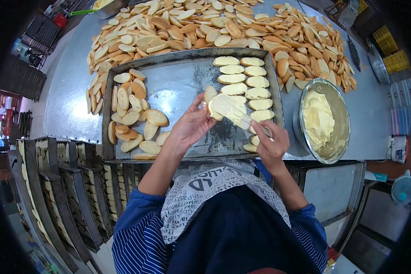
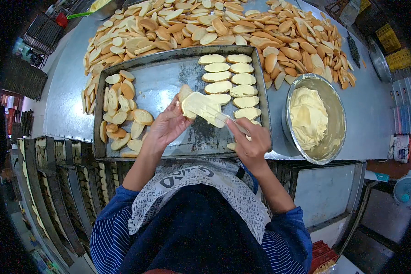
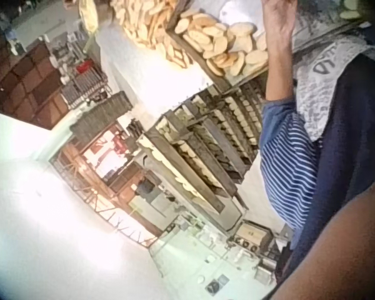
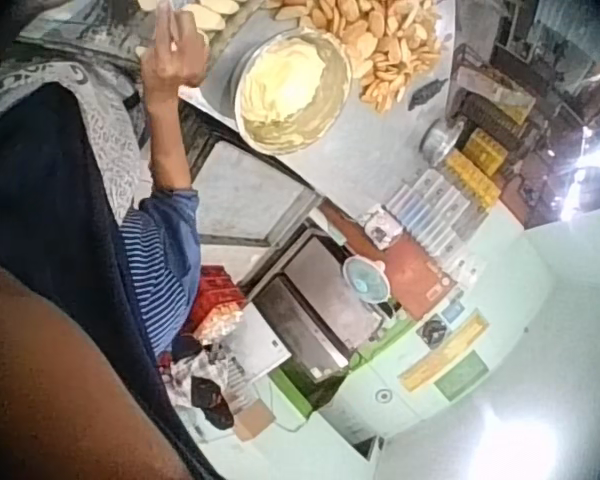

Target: The person spreads a yellow cream onto small, oval-shaped cookies using a small spatula. They pick up each cookie from a pile, apply the cream to the top surface, and place it onto a metal baking tray. The process is repeated continuously throughout the clip.

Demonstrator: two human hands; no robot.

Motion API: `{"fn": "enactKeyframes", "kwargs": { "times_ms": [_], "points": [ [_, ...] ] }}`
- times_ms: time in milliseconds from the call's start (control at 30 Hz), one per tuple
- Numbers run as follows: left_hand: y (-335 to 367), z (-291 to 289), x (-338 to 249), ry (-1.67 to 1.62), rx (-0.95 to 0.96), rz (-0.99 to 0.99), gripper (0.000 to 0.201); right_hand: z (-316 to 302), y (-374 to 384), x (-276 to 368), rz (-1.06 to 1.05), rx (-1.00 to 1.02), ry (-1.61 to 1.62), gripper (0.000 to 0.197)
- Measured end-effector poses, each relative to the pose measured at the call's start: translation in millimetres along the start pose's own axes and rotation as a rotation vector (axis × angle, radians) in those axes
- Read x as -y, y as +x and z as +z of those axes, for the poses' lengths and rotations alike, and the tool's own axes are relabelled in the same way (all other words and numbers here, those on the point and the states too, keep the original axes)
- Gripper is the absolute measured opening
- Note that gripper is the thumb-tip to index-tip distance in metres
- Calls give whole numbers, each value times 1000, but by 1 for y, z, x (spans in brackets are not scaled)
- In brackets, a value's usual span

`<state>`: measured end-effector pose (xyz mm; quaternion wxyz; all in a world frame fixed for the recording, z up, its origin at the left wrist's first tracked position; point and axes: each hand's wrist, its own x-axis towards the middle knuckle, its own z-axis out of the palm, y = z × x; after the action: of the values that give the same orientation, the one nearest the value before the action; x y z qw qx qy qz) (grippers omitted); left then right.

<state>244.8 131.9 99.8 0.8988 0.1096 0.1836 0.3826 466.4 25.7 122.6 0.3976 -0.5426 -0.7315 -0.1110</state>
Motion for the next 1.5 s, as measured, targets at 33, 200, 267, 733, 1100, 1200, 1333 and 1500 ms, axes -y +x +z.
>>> {"fn": "enactKeyframes", "kwargs": {
  "times_ms": [33, 200, 267, 733, 1100, 1200, 1333, 1500],
  "points": [
    [1, 0, 3, 4, 7, -11, 55, 6, 1, -1, 3, 4, -22, 52],
    [0, -4, 11, 16, 14, -45, 63, 30, 16, -16, 33, -31, -123, 53],
    [-1, -5, 8, 74, 9, -6, 62, 30, 21, -14, 127, -41, -54, 52],
    [5, -4, -20, 589, -194, 220, 51, -28, 13, -3, 260, 232, 150, 46],
    [32, -78, -73, 1737, -514, 483, 44, -35, 6, -29, 557, -80, 187, 36],
    [-2, -81, -106, 2165, -566, 593, 48, -79, 11, -55, 611, -120, -32, 22],
    [-49, -54, -122, 2554, -495, 118, 46, -125, 3, -95, 814, 234, -608, 23],
    [-61, -61, -123, 2477, -441, 146, 38, -127, 0, -113, 795, 593, -600, 20]
  ]
}}
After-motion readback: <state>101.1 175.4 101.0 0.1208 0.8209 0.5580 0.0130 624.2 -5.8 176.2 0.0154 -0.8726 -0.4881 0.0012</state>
